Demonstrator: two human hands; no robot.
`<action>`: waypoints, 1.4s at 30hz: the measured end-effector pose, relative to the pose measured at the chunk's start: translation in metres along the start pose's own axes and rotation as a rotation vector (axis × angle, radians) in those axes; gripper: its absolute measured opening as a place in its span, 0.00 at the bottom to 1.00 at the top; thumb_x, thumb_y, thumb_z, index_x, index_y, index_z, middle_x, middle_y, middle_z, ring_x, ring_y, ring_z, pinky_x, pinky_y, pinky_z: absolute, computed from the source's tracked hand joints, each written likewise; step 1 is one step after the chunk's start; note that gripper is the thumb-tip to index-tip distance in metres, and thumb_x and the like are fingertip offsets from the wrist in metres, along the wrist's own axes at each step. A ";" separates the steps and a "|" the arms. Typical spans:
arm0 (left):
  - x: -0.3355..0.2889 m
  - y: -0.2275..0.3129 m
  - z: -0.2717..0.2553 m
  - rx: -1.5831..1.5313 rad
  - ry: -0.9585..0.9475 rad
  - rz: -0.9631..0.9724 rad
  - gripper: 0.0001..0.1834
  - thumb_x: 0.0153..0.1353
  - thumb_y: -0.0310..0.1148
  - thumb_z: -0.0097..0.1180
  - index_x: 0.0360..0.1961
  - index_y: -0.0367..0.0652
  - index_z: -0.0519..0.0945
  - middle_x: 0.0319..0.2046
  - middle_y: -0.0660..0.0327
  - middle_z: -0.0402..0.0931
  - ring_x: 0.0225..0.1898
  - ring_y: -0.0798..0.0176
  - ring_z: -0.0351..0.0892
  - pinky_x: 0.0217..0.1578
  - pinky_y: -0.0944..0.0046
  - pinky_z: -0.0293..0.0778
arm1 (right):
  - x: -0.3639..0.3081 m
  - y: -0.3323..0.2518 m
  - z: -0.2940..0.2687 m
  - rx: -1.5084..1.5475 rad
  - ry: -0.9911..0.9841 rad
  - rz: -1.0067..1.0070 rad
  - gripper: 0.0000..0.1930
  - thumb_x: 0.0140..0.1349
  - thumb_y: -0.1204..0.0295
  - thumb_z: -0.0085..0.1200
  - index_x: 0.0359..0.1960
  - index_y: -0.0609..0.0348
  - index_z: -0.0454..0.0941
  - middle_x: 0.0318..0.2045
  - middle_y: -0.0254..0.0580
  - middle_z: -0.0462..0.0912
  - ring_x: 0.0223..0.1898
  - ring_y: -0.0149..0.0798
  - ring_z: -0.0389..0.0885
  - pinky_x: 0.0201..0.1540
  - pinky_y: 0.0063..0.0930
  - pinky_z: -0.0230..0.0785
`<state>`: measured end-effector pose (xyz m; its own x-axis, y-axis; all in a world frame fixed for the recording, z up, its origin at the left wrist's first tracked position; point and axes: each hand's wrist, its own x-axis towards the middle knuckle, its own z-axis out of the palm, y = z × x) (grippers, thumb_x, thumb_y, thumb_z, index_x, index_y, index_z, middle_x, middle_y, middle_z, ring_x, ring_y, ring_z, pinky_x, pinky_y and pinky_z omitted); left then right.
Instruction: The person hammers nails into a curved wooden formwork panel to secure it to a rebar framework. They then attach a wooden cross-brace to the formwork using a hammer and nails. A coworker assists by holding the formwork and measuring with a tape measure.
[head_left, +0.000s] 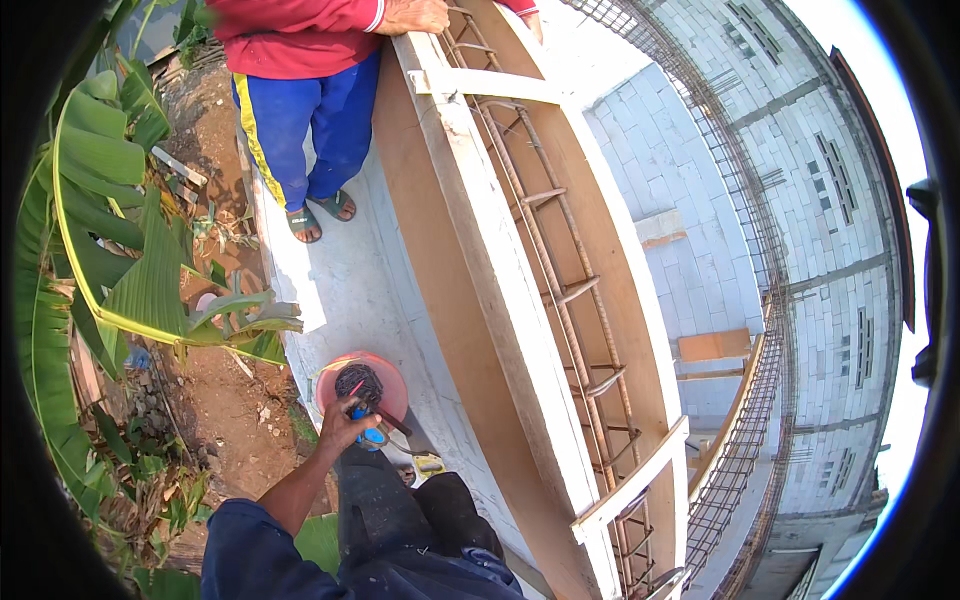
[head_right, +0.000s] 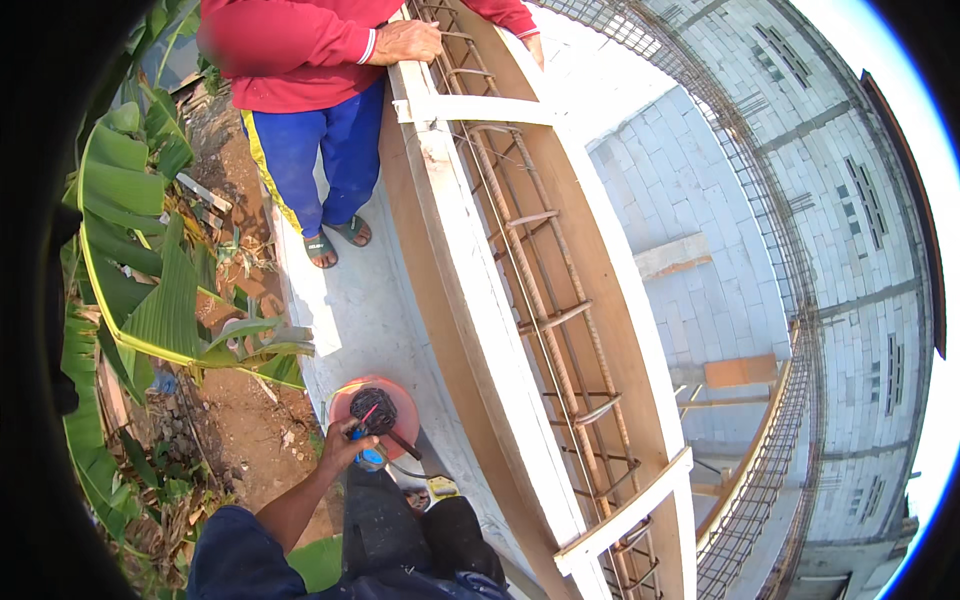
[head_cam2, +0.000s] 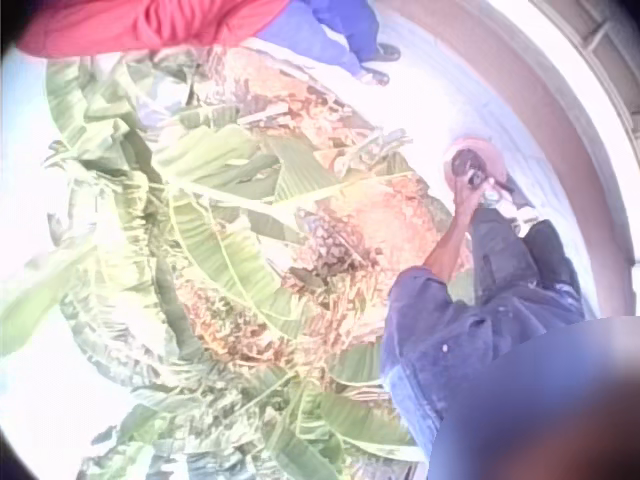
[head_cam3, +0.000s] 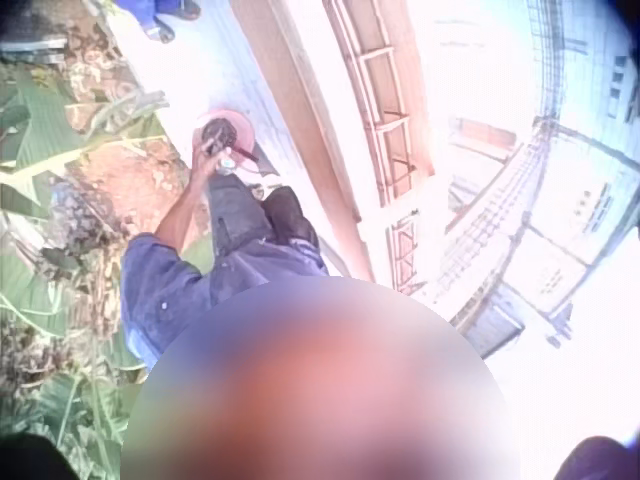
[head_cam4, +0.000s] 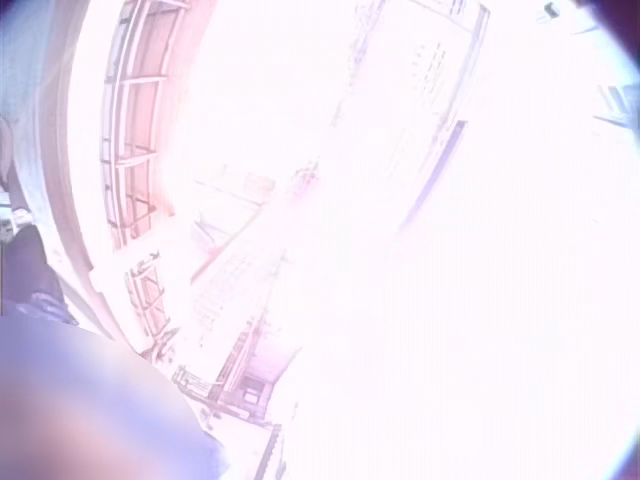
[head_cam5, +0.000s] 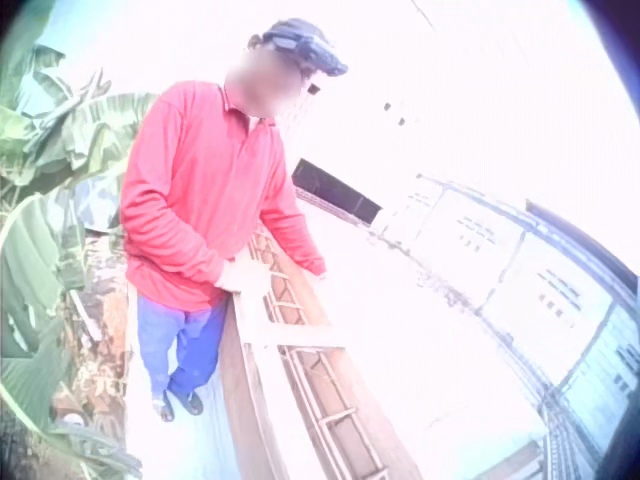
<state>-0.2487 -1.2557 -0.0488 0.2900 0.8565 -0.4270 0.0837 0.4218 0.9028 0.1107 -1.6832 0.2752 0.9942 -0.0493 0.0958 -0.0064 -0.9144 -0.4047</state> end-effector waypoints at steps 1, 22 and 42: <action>-0.018 0.031 -0.006 -0.020 -0.078 -0.017 0.18 0.45 0.40 0.73 0.29 0.39 0.80 0.26 0.62 0.76 0.31 0.68 0.77 0.33 0.64 0.71 | 0.001 0.010 -0.018 0.028 0.018 0.035 0.26 0.65 0.46 0.52 0.53 0.53 0.74 0.37 0.51 0.84 0.28 0.49 0.83 0.34 0.54 0.73; -0.163 0.161 0.098 0.034 -0.820 -0.174 0.21 0.71 0.46 0.50 0.51 0.37 0.78 0.41 0.62 0.78 0.45 0.67 0.75 0.49 0.65 0.69 | -0.101 -0.252 0.025 0.271 -1.384 -0.672 0.32 0.61 0.39 0.56 0.46 0.59 0.83 0.39 0.54 0.85 0.42 0.51 0.83 0.47 0.41 0.73; -0.283 0.204 0.168 -0.325 -0.095 -0.144 0.37 0.73 0.60 0.32 0.60 0.34 0.68 0.50 0.57 0.74 0.49 0.65 0.75 0.49 0.64 0.70 | -0.089 -0.231 0.081 0.414 -2.141 -0.577 0.17 0.50 0.64 0.64 0.36 0.65 0.82 0.29 0.51 0.85 0.33 0.45 0.83 0.39 0.39 0.73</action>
<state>-0.1536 -1.4615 0.2647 0.3855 0.7565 -0.5282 -0.1729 0.6216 0.7640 0.0323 -1.4352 0.2864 -0.5002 0.7342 -0.4591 -0.0328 -0.5458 -0.8373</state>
